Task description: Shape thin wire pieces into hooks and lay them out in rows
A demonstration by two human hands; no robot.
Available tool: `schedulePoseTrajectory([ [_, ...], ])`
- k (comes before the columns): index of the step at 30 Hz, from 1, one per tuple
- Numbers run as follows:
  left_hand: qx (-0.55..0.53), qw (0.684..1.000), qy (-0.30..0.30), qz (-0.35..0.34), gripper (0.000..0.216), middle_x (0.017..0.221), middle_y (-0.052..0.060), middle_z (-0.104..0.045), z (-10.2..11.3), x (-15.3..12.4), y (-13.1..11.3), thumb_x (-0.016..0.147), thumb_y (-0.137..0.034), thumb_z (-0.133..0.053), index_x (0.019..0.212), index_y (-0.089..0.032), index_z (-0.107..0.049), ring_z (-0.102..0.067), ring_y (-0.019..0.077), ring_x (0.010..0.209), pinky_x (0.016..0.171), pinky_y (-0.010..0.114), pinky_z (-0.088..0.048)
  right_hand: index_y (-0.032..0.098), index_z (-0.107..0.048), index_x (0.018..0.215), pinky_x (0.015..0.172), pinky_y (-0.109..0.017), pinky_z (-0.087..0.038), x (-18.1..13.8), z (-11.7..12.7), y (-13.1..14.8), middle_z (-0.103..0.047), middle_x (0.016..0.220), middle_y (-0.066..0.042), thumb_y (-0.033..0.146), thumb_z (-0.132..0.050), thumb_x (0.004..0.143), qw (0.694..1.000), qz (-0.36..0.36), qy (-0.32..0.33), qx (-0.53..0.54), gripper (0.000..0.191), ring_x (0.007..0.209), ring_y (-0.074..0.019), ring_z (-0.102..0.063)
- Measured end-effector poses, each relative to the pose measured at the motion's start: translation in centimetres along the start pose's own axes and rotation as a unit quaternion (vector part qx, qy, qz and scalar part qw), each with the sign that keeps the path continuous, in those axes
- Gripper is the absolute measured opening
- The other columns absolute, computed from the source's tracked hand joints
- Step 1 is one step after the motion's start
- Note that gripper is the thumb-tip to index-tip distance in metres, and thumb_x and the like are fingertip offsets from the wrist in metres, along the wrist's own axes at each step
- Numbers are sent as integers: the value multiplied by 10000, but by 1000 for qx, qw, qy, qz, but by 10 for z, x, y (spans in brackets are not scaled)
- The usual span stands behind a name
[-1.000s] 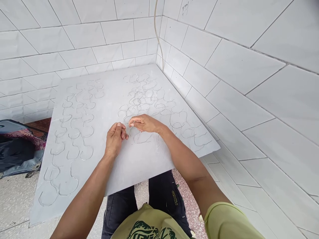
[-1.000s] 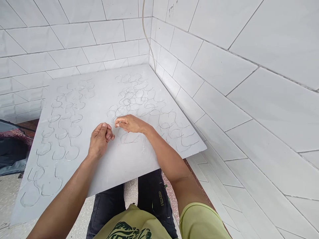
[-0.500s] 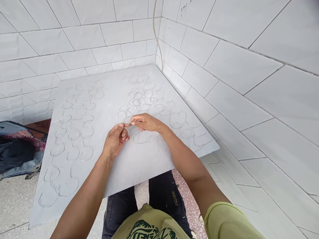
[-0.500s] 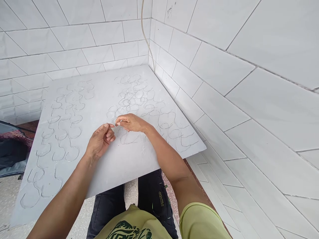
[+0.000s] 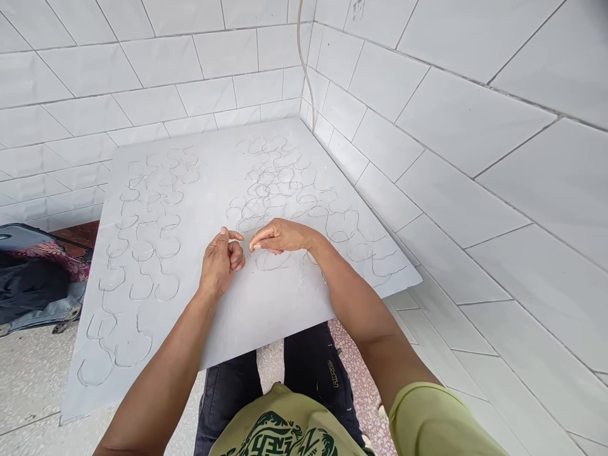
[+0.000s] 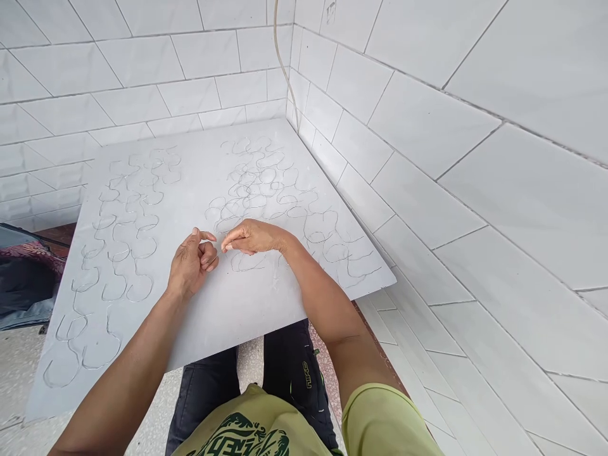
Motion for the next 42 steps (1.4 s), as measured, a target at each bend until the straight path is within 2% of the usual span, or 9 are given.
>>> schedulePoseTrajectory([
  [5, 15, 998, 35, 43, 481, 515, -72, -352, -5, 1, 9, 958, -665, -589, 889, -194, -654, -268, 87, 432, 439, 236, -279, 180, -778, 1116, 557, -224, -370, -1, -3, -3, -484, 552, 64, 350, -596, 994, 1000, -7, 23, 6, 277, 512, -88, -424],
  [9, 9, 1000, 18, -9, 458, 635, 3, -545, 1, 5, -1, 978, -615, -590, 861, -179, -670, -496, 123, 572, 572, 259, -430, 184, -775, 1106, 565, -229, -378, -2, 8, -3, -492, 565, 59, 371, -610, 989, 1000, -12, -19, 5, 276, 520, -91, -433],
  [12, -6, 999, 19, -36, 394, 723, 32, -595, 1, 6, -7, 1005, -521, -593, 851, -170, -684, -567, 139, 693, 691, 269, -476, 188, -783, 1102, 580, -233, -394, -4, 7, -1, -501, 570, 55, 362, -612, 984, 1000, -14, -15, 7, 271, 530, -94, -439],
  [17, -36, 998, 51, 5, 336, 660, -3, -510, -6, 3, 0, 981, -475, -640, 863, -167, -700, -487, 126, 618, 645, 277, -452, 178, -776, 1089, 577, -232, -392, -3, 1, 0, -504, 568, 55, 336, -598, 985, 1000, -18, 8, 1, 260, 529, -97, -441],
  [21, -9, 998, 62, 20, 268, 744, 3, -533, -7, 3, 5, 916, -431, -748, 861, -169, -728, -480, 112, 670, 638, 254, -439, 173, -740, 1031, 571, -231, -369, -2, 4, 0, -518, 559, 58, 361, -595, 989, 1000, -22, -7, -7, 241, 521, -98, -452],
  [29, 48, 998, 23, 32, 222, 891, 30, -664, 4, 6, 9, 740, -313, -899, 859, -173, -775, -525, 101, 692, 631, 263, -446, 180, -677, 924, 579, -230, -359, 0, 9, 0, -592, 627, 30, 364, -583, 988, 997, -31, -56, -32, 217, 576, -109, -507],
  [33, 70, 996, -10, 49, 233, 842, 24, -670, 13, 7, 12, 727, -325, -904, 853, -171, -783, -522, 86, 619, 614, 270, -438, 186, -667, 913, 581, -239, -363, 3, 8, 1, -583, 620, 32, 370, -580, 987, 996, -27, -75, -35, 216, 582, -116, -503],
  [36, 86, 995, -5, 58, 238, 810, 25, -656, 14, 6, 13, 738, -345, -899, 851, -163, -796, -514, 84, 607, 610, 270, -431, 190, -664, 906, 582, -249, -352, 1, 8, 5, -571, 623, 33, 369, -573, 990, 995, -26, -83, -51, 218, 578, -116, -472],
  [42, 51, 996, -15, 71, 232, 760, 24, -615, 16, 6, 14, 725, -327, -908, 800, -144, -787, -495, 94, 635, 595, 267, -417, 202, -591, 811, 586, -272, -293, -1, 11, 14, -516, 663, 33, 362, -490, 1034, 982, -3, -124, -142, 293, 583, -113, -390],
])
Point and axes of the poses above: each hand's wrist, its own x-axis towards the middle knuckle, its own z-axis out of the back of the hand, y = z × x, the point moved 10 cm from there along x, towards the middle knuckle
